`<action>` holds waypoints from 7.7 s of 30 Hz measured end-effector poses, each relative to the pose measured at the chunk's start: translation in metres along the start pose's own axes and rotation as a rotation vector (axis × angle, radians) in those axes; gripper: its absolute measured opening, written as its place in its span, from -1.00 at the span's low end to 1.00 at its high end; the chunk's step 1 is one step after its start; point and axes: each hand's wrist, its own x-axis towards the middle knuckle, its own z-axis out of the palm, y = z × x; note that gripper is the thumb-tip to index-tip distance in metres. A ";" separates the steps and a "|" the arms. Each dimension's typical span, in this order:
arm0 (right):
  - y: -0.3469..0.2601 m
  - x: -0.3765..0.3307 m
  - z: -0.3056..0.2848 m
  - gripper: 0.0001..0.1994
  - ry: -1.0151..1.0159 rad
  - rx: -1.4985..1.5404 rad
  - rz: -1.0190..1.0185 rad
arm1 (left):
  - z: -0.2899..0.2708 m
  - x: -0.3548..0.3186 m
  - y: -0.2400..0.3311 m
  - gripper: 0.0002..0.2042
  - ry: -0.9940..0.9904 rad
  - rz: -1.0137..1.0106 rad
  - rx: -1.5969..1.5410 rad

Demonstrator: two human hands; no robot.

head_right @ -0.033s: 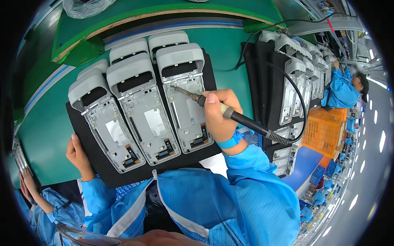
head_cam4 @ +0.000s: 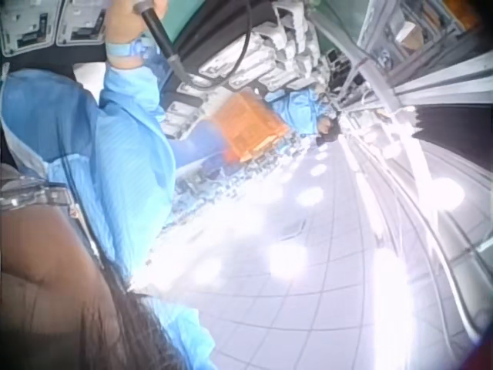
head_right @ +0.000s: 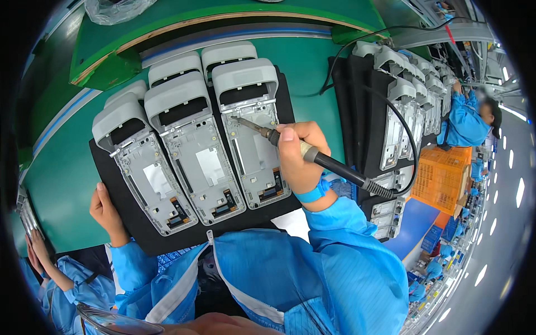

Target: The person solders electronic components onto circuit boards using a soldering iron and solder wire.

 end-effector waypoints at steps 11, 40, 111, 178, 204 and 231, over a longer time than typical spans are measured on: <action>0.004 0.002 0.004 -0.72 0.049 -0.075 -0.038 | 0.003 -0.002 -0.003 -0.65 -0.010 0.010 -0.002; -0.002 0.003 0.007 -0.75 0.077 -0.034 -0.013 | 0.000 0.000 -0.007 -0.65 -0.008 0.007 -0.004; -0.158 -0.001 -0.135 -0.70 0.104 0.657 0.357 | 0.077 -0.080 0.232 -0.83 -0.551 0.740 0.469; -0.128 0.033 -0.150 -0.75 -0.037 0.570 0.515 | 0.123 -0.035 0.237 -0.88 -0.701 1.169 0.764; -0.131 0.035 -0.133 -0.69 -0.038 0.557 0.518 | 0.111 -0.058 0.219 -0.85 -0.439 0.759 0.562; -0.127 0.216 0.040 -0.62 0.087 -0.154 -0.168 | 0.009 -0.113 0.206 -0.84 -0.438 0.211 0.293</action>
